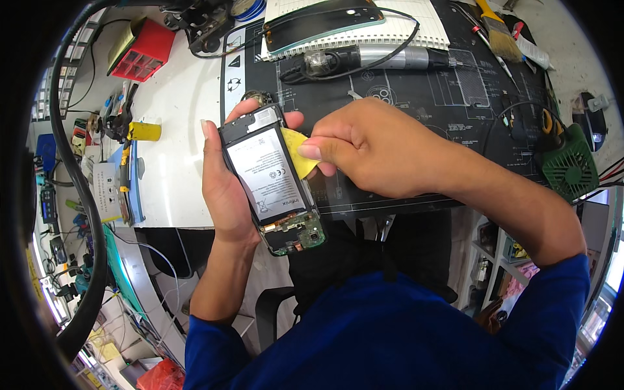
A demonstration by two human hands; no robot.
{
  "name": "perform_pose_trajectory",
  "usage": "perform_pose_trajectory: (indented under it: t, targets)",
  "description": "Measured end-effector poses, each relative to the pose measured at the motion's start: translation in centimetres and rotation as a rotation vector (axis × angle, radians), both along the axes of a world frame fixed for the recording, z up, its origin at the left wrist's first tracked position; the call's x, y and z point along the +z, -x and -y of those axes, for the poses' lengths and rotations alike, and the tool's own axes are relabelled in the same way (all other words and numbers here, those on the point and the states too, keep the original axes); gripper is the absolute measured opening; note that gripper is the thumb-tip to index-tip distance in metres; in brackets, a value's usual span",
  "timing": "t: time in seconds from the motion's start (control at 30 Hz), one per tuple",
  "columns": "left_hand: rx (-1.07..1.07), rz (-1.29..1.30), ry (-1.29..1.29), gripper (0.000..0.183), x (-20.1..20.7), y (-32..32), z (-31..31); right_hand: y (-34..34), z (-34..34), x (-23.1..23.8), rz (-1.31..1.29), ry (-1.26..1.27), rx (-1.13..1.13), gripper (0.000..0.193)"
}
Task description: The person uses a yellow plastic pry tool to separate the battery from the internal frame of a disassembled smartphone. They repeatedly slide the tool along the battery edges to loosen adhesive and then lift the battery slightly to check separation.
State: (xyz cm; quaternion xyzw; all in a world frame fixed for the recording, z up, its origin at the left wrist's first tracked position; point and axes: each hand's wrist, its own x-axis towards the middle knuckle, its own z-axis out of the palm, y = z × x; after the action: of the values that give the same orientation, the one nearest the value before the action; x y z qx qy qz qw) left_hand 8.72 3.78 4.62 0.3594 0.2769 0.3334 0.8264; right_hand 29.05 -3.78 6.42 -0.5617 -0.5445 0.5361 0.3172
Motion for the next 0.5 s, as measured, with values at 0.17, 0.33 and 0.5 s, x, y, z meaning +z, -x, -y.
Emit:
perform_pose_trajectory:
  t: [0.17, 0.33, 0.5]
  targets:
    - [-0.015, -0.014, 0.009, 0.068, -0.1, -0.1, 0.0, 0.2, 0.3, 0.0, -0.026, 0.03, 0.004, 0.04]
    - [-0.101, 0.006, 0.039, 0.064, -0.7, 0.6, -0.1, -1.5, -1.2, 0.6, -0.001, 0.071, 0.247, 0.041]
    - [-0.15, -0.11, 0.0, 0.064, -0.2, 0.6, -0.4, -2.1, -2.0, 0.5, -0.007, 0.062, 0.306, 0.042]
